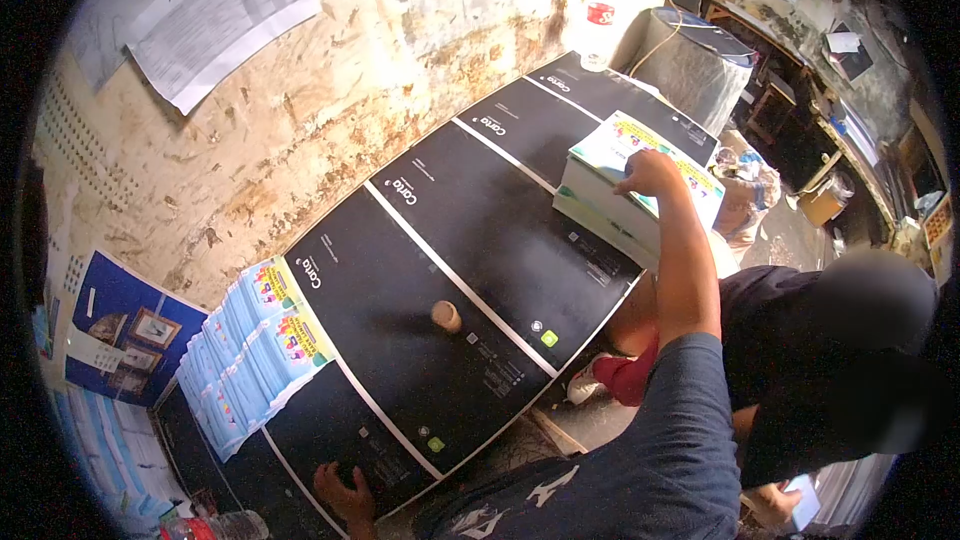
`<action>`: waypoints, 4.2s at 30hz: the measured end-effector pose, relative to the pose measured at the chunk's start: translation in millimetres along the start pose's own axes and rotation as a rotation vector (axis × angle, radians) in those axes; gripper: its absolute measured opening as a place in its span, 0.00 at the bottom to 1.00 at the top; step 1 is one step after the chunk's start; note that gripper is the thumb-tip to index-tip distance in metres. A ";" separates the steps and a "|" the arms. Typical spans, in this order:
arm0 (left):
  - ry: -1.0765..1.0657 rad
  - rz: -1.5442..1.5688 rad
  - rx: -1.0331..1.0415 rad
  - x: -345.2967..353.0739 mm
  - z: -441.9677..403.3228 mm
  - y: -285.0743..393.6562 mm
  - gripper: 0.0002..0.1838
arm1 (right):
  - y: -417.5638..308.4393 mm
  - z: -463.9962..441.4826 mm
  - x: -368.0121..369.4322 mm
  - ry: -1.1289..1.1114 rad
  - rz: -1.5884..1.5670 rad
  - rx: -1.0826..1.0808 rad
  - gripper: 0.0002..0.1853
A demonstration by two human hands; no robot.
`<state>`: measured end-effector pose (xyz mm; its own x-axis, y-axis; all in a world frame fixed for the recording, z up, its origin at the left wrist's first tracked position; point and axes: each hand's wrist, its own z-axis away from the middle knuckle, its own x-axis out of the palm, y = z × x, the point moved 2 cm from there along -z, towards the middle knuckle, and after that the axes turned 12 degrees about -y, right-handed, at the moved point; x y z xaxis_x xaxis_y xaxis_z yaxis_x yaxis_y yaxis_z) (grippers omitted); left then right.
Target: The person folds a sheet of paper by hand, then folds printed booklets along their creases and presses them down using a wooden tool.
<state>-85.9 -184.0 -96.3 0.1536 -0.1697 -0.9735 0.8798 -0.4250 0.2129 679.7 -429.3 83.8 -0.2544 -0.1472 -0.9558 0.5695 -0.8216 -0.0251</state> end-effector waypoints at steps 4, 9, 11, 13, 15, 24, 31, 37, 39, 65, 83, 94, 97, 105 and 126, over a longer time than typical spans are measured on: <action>0.002 -0.001 -0.007 -1.3 0.6 0.5 0.28 | -2.7 1.7 -4.0 -0.020 0.032 0.026 0.29; -0.047 0.046 -0.038 -7.2 0.5 3.7 0.26 | -4.5 4.4 -7.8 -0.055 0.033 0.034 0.28; -0.030 0.037 -0.018 -7.5 1.8 3.4 0.26 | -1.3 1.7 -4.0 -0.056 0.028 0.026 0.28; -0.008 0.034 0.002 -7.5 1.4 5.2 0.26 | 3.7 -0.8 -2.5 -0.050 0.025 0.015 0.28; 0.013 0.012 0.024 -8.4 1.6 6.4 0.25 | 4.0 1.4 -3.4 0.003 0.042 -0.050 0.30; 0.029 -0.041 0.049 -0.2 1.5 -1.3 0.26 | 2.5 2.7 -6.2 -0.011 0.055 -0.051 0.28; -0.007 0.024 0.023 -9.6 2.3 10.6 0.26 | 2.6 5.1 -4.9 0.006 0.049 -0.037 0.28; 0.030 -0.016 0.002 -1.4 1.3 1.1 0.25 | 1.9 8.4 -4.5 0.047 0.013 -0.075 0.30; 0.027 -0.051 0.033 -5.0 3.0 2.4 0.25 | 5.5 10.1 -0.4 0.206 -0.058 -0.127 0.31; -0.112 1.072 0.407 -98.3 23.4 95.6 0.29 | -204.1 312.9 -49.7 0.210 -0.286 -0.697 0.17; -0.116 1.256 0.253 -65.3 30.6 -19.1 0.20 | -413.5 343.3 73.1 -0.037 0.054 -1.273 0.25; 0.008 1.370 0.331 -56.2 29.3 8.4 0.29 | -320.9 273.1 202.4 -0.296 -1.018 -0.677 0.34; 0.021 1.297 0.252 -53.0 24.9 4.7 0.22 | -320.4 270.7 194.2 -0.138 -1.101 -0.790 0.21; 0.101 1.263 0.279 14.6 21.0 -5.6 0.18 | -300.2 241.6 236.6 -0.239 -1.347 -0.786 0.22; 0.058 1.249 0.170 -49.1 28.9 1.9 0.18 | -321.7 257.2 218.9 -0.420 -1.308 -0.795 0.18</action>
<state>-104.8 -202.1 -45.6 0.8599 -0.5000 -0.1029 0.0530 -0.1131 0.9922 239.8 -338.8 -42.0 -0.9879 0.1544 -0.0108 0.0058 -0.0323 -0.9995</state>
